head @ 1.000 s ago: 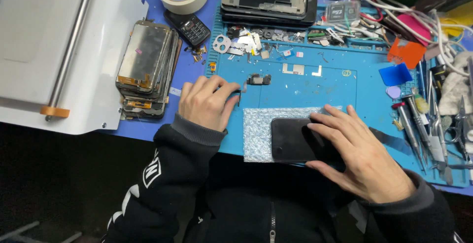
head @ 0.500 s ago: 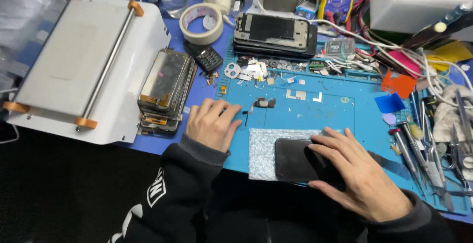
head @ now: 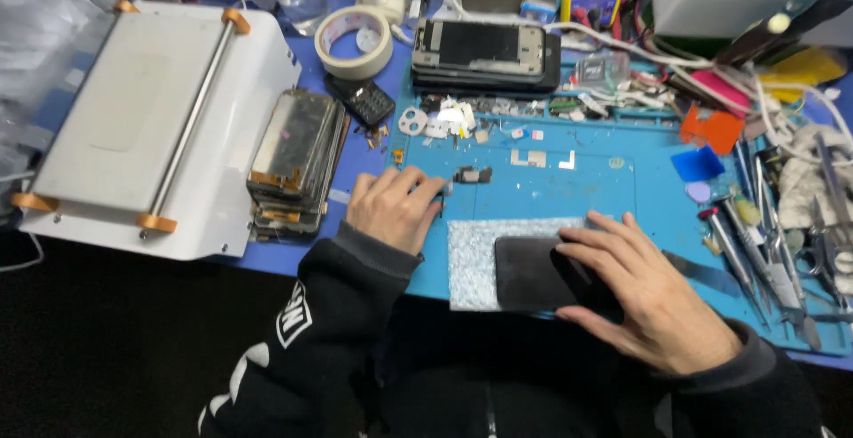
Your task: The person is removing a damaged screen from a smartphone using a small metal blade at a repair station.
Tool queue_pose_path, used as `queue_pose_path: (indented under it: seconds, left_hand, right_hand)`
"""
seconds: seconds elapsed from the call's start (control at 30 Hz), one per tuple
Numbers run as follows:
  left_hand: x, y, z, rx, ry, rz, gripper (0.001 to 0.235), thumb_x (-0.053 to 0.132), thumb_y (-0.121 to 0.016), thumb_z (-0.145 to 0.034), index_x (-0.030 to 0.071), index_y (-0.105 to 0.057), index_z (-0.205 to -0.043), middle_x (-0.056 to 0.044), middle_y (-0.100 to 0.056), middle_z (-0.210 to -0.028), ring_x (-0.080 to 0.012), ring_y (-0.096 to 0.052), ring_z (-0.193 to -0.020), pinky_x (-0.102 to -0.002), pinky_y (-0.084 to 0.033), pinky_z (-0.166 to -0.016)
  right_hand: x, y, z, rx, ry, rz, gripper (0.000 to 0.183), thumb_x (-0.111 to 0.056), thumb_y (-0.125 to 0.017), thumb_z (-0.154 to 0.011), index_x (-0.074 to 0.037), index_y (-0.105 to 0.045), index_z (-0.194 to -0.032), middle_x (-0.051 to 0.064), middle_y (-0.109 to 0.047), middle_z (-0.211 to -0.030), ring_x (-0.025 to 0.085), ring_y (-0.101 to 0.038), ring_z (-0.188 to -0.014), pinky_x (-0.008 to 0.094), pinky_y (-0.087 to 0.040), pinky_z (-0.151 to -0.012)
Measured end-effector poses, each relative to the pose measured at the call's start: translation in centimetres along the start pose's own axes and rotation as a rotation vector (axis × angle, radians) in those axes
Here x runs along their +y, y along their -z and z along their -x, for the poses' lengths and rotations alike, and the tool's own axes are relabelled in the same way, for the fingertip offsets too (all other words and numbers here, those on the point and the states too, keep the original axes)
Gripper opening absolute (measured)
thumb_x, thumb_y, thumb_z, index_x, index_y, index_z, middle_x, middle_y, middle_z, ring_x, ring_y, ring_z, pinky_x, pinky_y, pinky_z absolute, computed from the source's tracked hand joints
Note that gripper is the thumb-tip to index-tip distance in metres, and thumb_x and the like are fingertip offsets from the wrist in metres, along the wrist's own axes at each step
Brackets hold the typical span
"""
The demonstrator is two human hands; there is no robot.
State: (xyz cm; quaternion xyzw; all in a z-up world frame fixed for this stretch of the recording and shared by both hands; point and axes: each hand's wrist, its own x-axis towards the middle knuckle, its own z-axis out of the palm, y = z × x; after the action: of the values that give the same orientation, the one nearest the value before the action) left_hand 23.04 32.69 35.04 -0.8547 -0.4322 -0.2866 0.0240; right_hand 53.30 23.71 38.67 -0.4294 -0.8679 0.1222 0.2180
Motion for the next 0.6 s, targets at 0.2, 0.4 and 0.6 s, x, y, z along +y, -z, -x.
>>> queue_pose_path:
  seconds: [0.2,0.4,0.6]
  left_hand:
    - [0.0,0.0,0.0,0.039,-0.026,-0.003,0.017,0.013,-0.079,-0.085,0.014,-0.073,-0.101,0.001,-0.064,-0.095,-0.0193,-0.062,-0.090,-0.039,-0.039,-0.079]
    - [0.2,0.4,0.0,0.076,-0.046,-0.037,0.014,0.011,-0.077,-0.090,0.013,-0.071,-0.102,0.002,-0.064,-0.094,-0.0186,-0.063,-0.089,-0.037,-0.041,-0.081]
    - [-0.4,1.5,0.4,0.074,-0.026,-0.048,0.017,0.011,-0.076,-0.087,0.013,-0.072,-0.103,0.002,-0.065,-0.094,-0.0193,-0.061,-0.086,-0.038,-0.041,-0.077]
  right_hand:
    - [-0.3,0.1,-0.3,-0.017,-0.035,-0.001,0.065,-0.029,-0.081,-0.072,-0.005,-0.057,-0.128,0.013,-0.056,-0.140,0.037,-0.046,-0.140,0.059,-0.031,-0.117]
    - [-0.1,0.1,-0.4,-0.024,-0.046,-0.014,0.066,-0.030,-0.081,-0.072,-0.005,-0.057,-0.128,0.013,-0.056,-0.140,0.037,-0.046,-0.140,0.059,-0.032,-0.118]
    - [0.0,0.0,-0.5,-0.034,-0.055,-0.007,0.068,-0.030,-0.082,-0.071,-0.005,-0.056,-0.129,0.013,-0.056,-0.141,0.037,-0.046,-0.140,0.059,-0.032,-0.118]
